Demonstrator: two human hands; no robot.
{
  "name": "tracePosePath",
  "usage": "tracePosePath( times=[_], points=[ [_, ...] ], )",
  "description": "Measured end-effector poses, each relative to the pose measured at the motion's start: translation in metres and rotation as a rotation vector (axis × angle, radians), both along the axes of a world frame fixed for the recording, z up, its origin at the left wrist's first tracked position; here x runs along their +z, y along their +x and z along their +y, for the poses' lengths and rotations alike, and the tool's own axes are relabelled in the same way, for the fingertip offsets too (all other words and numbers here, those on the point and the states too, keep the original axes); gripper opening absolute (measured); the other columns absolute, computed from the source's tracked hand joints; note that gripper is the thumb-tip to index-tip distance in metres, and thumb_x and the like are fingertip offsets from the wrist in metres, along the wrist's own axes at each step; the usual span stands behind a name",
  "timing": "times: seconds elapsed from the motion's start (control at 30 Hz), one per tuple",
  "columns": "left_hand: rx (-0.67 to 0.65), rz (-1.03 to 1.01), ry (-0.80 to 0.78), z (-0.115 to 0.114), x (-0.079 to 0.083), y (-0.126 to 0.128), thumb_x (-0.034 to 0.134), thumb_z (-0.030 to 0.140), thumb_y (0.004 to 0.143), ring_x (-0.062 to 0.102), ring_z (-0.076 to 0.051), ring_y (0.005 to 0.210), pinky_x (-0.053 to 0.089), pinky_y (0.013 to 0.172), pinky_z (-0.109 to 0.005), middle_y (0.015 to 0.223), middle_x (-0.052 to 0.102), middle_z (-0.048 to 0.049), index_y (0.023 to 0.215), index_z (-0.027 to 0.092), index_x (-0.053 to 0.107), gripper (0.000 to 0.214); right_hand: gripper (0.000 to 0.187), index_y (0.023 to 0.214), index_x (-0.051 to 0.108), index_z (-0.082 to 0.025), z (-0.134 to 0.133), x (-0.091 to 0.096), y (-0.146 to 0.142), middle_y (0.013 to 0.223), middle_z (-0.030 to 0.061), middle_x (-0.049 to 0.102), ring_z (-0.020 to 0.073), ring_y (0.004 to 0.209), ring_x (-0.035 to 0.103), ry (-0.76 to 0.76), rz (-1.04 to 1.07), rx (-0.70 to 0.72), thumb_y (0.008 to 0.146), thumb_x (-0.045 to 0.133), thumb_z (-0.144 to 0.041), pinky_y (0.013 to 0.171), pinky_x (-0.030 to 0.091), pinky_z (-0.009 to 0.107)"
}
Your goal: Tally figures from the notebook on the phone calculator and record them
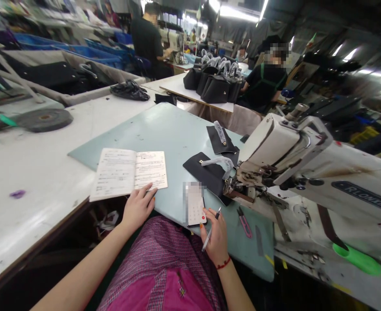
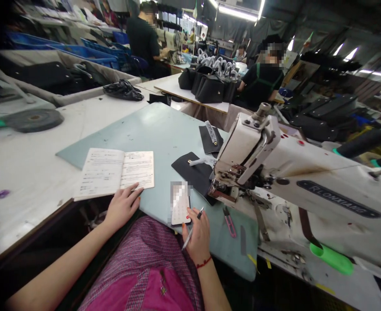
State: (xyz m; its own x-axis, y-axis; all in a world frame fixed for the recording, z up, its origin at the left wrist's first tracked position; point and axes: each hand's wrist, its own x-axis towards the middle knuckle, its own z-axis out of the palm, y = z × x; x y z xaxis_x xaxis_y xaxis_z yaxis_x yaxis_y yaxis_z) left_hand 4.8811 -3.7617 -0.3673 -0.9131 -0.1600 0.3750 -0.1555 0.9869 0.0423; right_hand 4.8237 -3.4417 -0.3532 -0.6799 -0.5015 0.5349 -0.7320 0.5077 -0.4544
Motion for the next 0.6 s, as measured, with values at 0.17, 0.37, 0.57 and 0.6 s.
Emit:
tracePosePath(
  times=[0.17, 0.37, 0.57, 0.6],
  points=[
    [0.013, -0.011, -0.024, 0.003, 0.003, 0.001, 0.045, 0.031, 0.093, 0.051, -0.027, 0.099, 0.044, 0.095, -0.043, 0.139, 0.046, -0.006, 0.129, 0.023, 0.054, 0.038, 0.045, 0.131, 0.044, -0.019, 0.0, -0.005, 0.0, 0.127, 0.0101, 0.057, 0.0263, 0.121, 0.048, 0.003, -0.003, 0.006, 0.087, 0.056, -0.021, 0.105, 0.039, 0.054],
    [0.013, 0.005, -0.025, 0.004, 0.006, -0.003, 0.046, 0.03, 0.092, 0.051, -0.028, 0.101, 0.044, 0.096, -0.042, 0.136, 0.048, -0.0074, 0.126, 0.021, 0.056, 0.036, 0.045, 0.13, 0.045, -0.02, -0.001, -0.001, 0.001, 0.126, 0.0097, 0.058, 0.0265, 0.121, 0.048, 0.012, -0.018, 0.017, 0.087, 0.057, -0.02, 0.105, 0.038, 0.055],
    [0.064, 0.038, 0.007, 0.011, 0.006, -0.011, 0.045, 0.029, 0.092, 0.052, -0.026, 0.097, 0.045, 0.089, -0.04, 0.126, 0.053, -0.0092, 0.114, 0.018, 0.061, 0.029, 0.044, 0.13, 0.045, -0.02, -0.01, 0.004, 0.0, 0.126, 0.0101, 0.056, 0.0258, 0.12, 0.048, -0.031, -0.048, 0.019, 0.087, 0.056, -0.02, 0.104, 0.038, 0.055],
    [0.074, 0.046, 0.004, 0.012, 0.004, -0.012, 0.045, 0.029, 0.092, 0.052, -0.026, 0.097, 0.045, 0.088, -0.04, 0.125, 0.054, -0.0093, 0.114, 0.018, 0.061, 0.029, 0.044, 0.13, 0.045, -0.02, -0.011, 0.004, 0.0, 0.125, 0.0101, 0.057, 0.0256, 0.12, 0.048, -0.036, -0.048, 0.018, 0.087, 0.056, -0.02, 0.104, 0.038, 0.055]
  ],
)
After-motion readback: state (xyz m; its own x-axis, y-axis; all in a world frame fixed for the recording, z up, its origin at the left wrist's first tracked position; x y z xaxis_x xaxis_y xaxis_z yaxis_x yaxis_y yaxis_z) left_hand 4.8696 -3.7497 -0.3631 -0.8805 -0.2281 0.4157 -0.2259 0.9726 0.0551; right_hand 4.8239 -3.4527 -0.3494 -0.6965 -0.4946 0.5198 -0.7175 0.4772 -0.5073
